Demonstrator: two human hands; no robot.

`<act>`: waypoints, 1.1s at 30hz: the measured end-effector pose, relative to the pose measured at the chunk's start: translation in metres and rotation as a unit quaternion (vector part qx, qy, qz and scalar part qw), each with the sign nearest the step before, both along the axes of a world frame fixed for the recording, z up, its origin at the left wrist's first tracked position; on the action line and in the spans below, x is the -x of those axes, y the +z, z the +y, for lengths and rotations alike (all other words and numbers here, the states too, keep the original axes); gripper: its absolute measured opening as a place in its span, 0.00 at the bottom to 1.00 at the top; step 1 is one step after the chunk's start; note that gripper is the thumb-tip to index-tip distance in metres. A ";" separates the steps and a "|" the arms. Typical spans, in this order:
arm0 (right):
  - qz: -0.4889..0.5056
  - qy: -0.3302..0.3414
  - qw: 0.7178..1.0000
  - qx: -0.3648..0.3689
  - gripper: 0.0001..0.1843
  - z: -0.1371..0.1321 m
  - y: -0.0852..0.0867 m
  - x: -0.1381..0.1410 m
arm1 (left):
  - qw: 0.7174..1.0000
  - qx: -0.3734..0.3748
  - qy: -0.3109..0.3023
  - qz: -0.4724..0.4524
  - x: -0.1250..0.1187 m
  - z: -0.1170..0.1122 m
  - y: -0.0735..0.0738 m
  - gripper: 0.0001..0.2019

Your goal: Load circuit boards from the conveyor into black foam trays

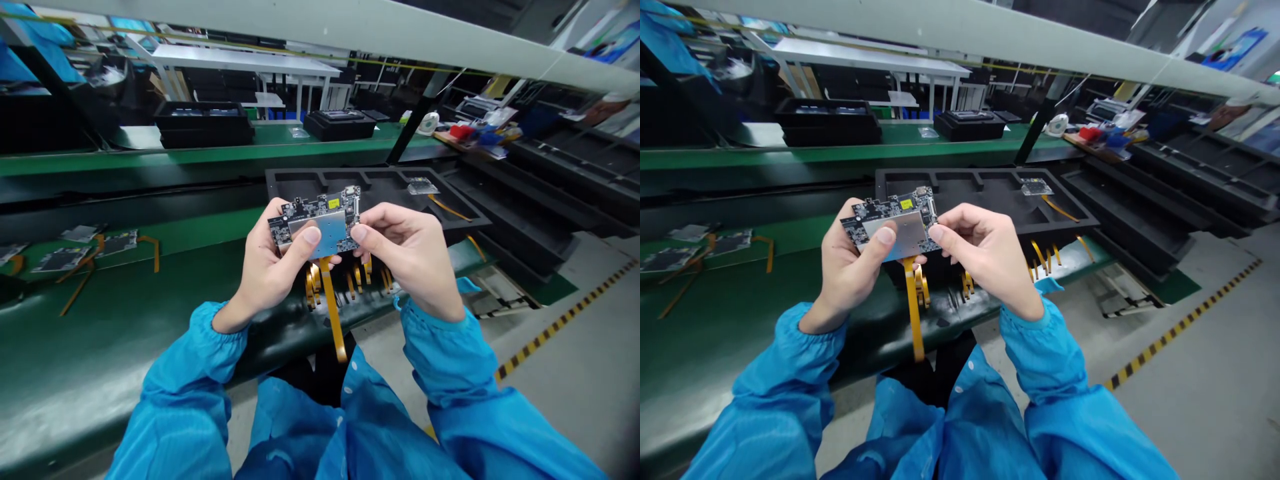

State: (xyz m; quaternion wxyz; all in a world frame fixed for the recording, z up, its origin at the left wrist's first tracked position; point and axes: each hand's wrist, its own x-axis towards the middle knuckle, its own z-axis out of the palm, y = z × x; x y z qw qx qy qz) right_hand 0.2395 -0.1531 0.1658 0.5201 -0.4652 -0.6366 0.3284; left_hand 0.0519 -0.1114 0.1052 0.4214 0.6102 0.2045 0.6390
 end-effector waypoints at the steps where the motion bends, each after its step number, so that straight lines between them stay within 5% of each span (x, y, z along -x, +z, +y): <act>1: -0.009 0.003 1.000 0.000 0.28 -0.001 0.001 0.000 | 1.000 -0.001 0.004 0.007 0.001 0.000 0.000 0.23; 20: 0.071 0.013 0.996 -0.052 0.29 0.008 -0.026 -0.002 | 0.991 -0.082 0.054 0.091 0.005 0.003 0.006 0.20; 25: 0.063 0.062 0.996 0.014 0.31 0.005 -0.028 -0.014 | 0.981 -0.111 0.081 0.135 0.005 -0.001 0.004 0.14; 33: 0.054 0.058 0.997 0.004 0.27 -0.006 -0.031 -0.026 | 0.979 -0.104 0.098 0.148 -0.007 -0.008 -0.005 0.11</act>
